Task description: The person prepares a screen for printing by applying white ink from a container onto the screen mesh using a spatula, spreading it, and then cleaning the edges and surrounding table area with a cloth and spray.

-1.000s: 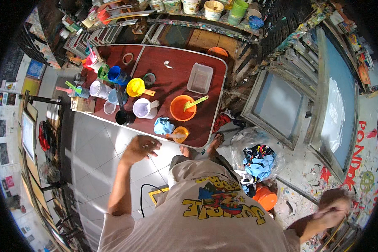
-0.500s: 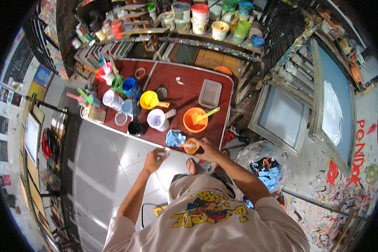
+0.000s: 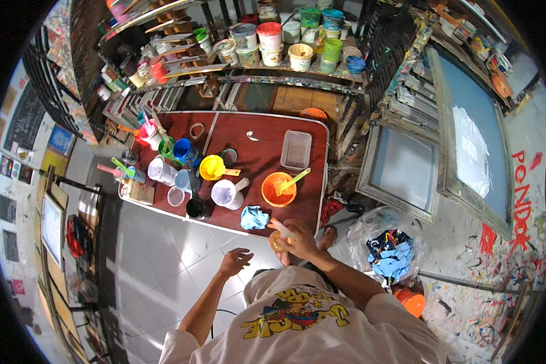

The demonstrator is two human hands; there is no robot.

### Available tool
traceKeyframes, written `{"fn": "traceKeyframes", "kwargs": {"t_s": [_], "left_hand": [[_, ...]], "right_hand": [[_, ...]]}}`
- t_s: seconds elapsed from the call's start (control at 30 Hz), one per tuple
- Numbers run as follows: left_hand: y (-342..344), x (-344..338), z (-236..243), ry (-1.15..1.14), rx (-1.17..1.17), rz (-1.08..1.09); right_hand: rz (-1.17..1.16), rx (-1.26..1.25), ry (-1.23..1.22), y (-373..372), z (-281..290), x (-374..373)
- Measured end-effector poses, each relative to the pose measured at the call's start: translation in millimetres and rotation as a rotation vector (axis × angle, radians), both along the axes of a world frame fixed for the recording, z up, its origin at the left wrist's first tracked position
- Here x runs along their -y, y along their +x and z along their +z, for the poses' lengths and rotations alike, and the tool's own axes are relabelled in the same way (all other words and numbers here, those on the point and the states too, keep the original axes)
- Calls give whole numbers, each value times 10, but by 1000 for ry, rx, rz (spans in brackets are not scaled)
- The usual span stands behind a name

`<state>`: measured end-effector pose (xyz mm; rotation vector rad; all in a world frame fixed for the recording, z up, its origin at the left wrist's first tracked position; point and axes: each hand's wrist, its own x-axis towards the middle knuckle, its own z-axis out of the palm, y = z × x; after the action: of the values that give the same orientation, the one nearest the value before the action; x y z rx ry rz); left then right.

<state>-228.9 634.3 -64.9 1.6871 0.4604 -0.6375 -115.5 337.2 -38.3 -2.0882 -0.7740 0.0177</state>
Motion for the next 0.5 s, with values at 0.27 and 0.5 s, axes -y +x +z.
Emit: {"fn": "traceKeyframes", "kwargs": {"t_s": [0.27,0.5], "left_hand": [[625,730,558,-82,82,-392],[1206,1732,1307,-171,241,-836]], "right_hand": [[-73,-863,904,-547,1831,1117],[-395,-286,758,-931,3356,1911]]}}
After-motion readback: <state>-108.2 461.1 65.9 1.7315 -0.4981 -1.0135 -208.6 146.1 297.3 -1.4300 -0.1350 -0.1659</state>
